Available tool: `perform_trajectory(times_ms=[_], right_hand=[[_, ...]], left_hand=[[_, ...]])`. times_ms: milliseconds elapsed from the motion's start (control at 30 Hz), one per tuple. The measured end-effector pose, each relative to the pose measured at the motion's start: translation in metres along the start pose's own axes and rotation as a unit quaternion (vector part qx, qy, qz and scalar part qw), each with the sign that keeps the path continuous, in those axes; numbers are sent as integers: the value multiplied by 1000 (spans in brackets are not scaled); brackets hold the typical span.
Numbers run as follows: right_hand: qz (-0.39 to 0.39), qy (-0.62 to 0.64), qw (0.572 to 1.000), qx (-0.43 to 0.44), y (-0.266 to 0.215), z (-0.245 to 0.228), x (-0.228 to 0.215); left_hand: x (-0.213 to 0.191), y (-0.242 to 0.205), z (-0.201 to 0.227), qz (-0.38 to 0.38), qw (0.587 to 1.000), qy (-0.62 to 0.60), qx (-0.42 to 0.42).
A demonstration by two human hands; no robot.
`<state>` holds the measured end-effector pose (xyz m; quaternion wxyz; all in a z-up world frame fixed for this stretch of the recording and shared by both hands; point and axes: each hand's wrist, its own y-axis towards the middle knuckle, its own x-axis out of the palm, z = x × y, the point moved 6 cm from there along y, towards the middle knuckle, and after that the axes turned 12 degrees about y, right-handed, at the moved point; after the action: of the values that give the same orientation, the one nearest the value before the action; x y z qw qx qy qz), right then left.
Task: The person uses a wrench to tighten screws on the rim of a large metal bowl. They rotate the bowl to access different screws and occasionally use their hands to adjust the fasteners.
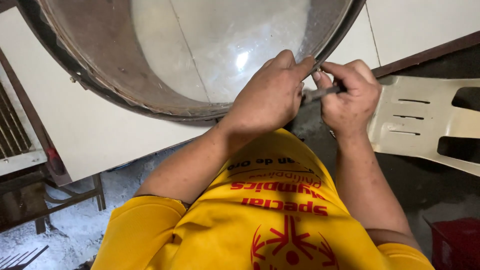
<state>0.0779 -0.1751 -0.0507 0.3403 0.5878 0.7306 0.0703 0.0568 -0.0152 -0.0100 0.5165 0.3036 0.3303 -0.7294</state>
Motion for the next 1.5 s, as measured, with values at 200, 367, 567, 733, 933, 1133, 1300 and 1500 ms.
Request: perform_trajectory(times_ms=[200, 367, 567, 733, 933, 1133, 1300, 1500], right_hand=[[56, 29, 989, 134, -8, 12, -7], [26, 61, 992, 108, -1, 5, -1], [11, 15, 999, 51, -1, -6, -3], [17, 50, 991, 124, -5, 10, -1], [4, 73, 993, 97, -4, 2, 0], [11, 15, 1000, -4, 0, -8, -2], [21, 5, 999, 34, 3, -2, 3], [28, 28, 990, 133, -5, 4, 0]], left_hand=[[2, 0, -1, 7, 1000, -2, -1], [2, 0, -1, 8, 1000, -6, 5], [4, 0, -4, 19, 1000, 6, 13], [4, -2, -2, -10, 1000, 8, -1], [4, -2, -3, 9, 1000, 2, 7], [2, -1, -2, 32, 999, 20, 19], [3, -1, -2, 26, 999, 22, 21], [0, -2, 1, -22, 1000, 19, -6]])
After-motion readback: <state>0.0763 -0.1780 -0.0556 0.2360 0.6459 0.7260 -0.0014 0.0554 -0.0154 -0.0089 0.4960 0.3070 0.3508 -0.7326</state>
